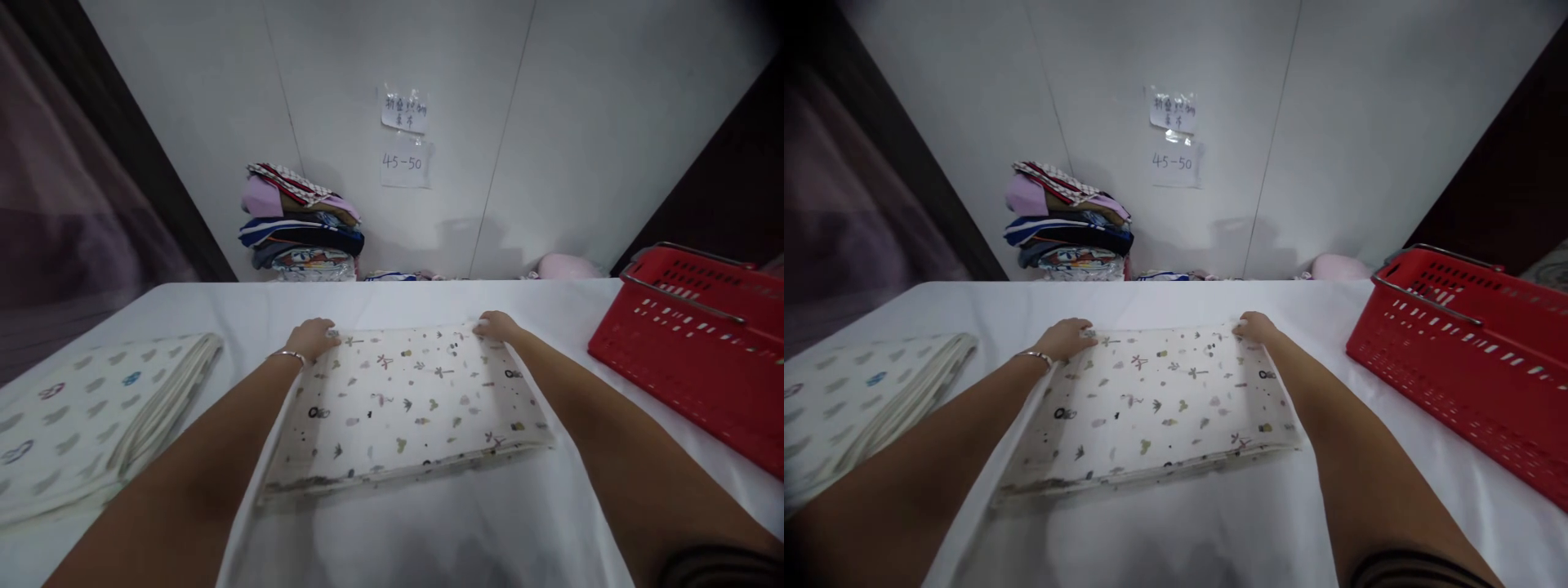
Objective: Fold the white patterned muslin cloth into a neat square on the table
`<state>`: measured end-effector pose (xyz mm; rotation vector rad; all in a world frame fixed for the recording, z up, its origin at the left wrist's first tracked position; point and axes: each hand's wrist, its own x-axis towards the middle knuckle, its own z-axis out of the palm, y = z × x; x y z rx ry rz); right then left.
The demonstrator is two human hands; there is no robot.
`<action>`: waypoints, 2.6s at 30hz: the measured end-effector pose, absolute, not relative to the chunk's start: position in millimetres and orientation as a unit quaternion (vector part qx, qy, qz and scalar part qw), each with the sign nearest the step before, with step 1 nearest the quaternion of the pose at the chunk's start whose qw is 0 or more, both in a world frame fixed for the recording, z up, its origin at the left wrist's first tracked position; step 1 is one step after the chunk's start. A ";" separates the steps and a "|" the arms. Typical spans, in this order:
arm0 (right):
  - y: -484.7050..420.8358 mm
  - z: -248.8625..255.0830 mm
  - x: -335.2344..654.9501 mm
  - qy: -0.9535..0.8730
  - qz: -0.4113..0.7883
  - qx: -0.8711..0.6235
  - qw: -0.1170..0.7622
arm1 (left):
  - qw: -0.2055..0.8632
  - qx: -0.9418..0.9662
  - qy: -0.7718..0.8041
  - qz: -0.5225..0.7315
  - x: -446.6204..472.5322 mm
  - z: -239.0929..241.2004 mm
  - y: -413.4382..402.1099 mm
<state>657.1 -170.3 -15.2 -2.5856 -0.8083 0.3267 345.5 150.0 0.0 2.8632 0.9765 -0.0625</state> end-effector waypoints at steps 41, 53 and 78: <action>-253.2 -47.5 516.7 -0.564 0.066 -0.822 0.038 | 0.149 0.954 0.260 -0.017 215.3 -28.1 48.3; -252.8 -15.6 441.0 -0.648 0.062 -0.727 0.220 | 0.255 0.891 0.336 0.170 158.2 0.5 24.1; -103.1 -13.3 285.2 -0.704 0.110 -0.681 0.165 | 0.241 0.838 0.463 0.158 123.4 -26.1 -46.5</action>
